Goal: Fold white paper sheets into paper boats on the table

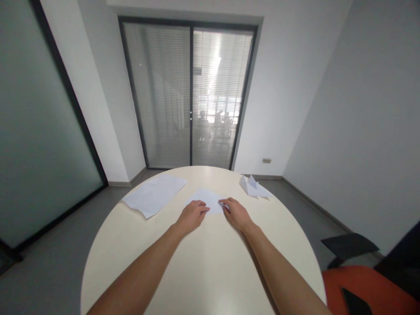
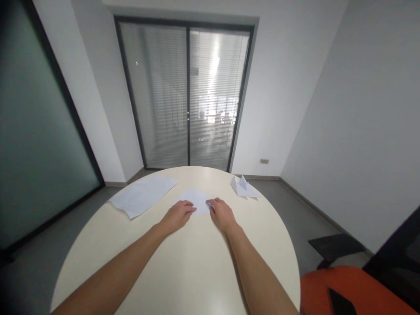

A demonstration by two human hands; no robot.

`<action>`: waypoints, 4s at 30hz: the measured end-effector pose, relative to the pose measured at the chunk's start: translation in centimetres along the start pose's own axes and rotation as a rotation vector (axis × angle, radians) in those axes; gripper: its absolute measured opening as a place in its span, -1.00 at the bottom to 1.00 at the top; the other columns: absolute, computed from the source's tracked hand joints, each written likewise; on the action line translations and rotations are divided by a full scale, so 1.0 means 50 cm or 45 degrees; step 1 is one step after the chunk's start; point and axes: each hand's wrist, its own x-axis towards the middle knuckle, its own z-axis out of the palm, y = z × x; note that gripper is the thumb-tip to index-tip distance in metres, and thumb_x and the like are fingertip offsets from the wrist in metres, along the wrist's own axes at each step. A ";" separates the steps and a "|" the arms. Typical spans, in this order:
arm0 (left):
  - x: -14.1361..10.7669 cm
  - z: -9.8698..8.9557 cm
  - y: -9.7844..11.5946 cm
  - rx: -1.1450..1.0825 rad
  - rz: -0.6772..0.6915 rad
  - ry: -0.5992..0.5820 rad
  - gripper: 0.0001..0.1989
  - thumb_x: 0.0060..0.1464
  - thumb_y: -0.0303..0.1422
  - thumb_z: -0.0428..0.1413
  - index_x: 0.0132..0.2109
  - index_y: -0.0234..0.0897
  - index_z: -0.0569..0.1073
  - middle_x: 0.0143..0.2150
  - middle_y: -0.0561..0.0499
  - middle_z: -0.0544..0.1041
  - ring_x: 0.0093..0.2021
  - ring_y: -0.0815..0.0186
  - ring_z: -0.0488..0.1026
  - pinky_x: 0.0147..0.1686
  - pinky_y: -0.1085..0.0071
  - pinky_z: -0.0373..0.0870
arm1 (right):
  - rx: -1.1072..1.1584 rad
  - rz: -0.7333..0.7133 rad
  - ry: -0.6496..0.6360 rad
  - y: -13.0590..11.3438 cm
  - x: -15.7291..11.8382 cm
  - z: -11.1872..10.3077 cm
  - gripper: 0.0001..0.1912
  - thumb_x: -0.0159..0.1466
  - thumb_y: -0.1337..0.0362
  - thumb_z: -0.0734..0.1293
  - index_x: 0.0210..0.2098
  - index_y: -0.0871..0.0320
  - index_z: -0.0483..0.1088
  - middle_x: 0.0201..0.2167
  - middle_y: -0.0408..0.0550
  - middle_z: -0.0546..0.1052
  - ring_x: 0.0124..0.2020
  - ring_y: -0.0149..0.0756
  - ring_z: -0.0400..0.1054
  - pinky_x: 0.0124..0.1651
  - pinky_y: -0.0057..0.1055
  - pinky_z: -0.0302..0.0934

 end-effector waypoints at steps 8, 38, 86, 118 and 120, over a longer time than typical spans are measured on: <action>0.003 0.001 0.000 -0.033 0.086 -0.010 -0.69 0.25 -0.43 -0.01 0.00 -0.16 0.58 0.11 0.00 0.54 0.09 0.17 0.41 0.15 0.17 0.32 | -0.103 -0.140 -0.012 -0.036 0.004 -0.006 -0.61 0.37 0.34 0.14 0.05 0.10 0.50 0.14 0.07 0.45 0.16 -0.07 0.27 0.21 -0.15 0.14; -0.013 -0.020 0.029 -0.120 0.288 -0.165 -0.76 0.21 -0.31 0.09 -0.02 -0.24 0.54 0.22 -0.15 0.45 0.26 0.13 0.33 0.26 0.17 0.23 | -0.102 0.029 -0.276 -0.013 -0.008 0.003 -0.42 0.39 0.15 0.11 0.36 0.15 0.13 0.41 0.09 0.09 0.43 0.02 -0.12 0.37 0.15 -0.27; -0.008 -0.026 0.032 0.019 0.217 -0.229 -0.62 0.23 -0.17 0.06 0.12 -0.16 0.50 0.24 -0.10 0.42 0.24 0.08 0.31 0.26 0.09 0.18 | -0.026 -0.013 -0.424 0.003 -0.015 -0.017 -0.30 0.43 -0.07 -0.03 0.42 0.18 -0.04 0.44 0.08 -0.04 0.45 -0.02 -0.23 0.39 0.09 -0.28; -0.020 -0.038 0.060 -0.070 0.387 -0.361 -0.51 0.11 -0.17 0.16 0.20 -0.08 0.43 0.34 -0.06 0.29 0.35 0.02 0.17 0.34 0.06 0.06 | -0.090 -0.319 -0.131 0.030 -0.005 -0.005 -0.54 0.37 0.24 0.12 0.19 0.10 0.38 0.22 0.05 0.39 0.30 -0.09 0.13 0.39 0.01 -0.17; -0.019 -0.038 0.062 -0.076 0.410 -0.358 -0.51 0.11 -0.18 0.16 0.19 -0.09 0.44 0.34 -0.07 0.30 0.35 0.04 0.18 0.34 0.07 0.05 | -0.063 -0.325 -0.198 0.029 -0.002 0.004 -0.51 0.37 0.22 0.11 0.25 0.07 0.33 0.28 0.03 0.33 0.35 -0.06 0.06 0.38 0.05 -0.17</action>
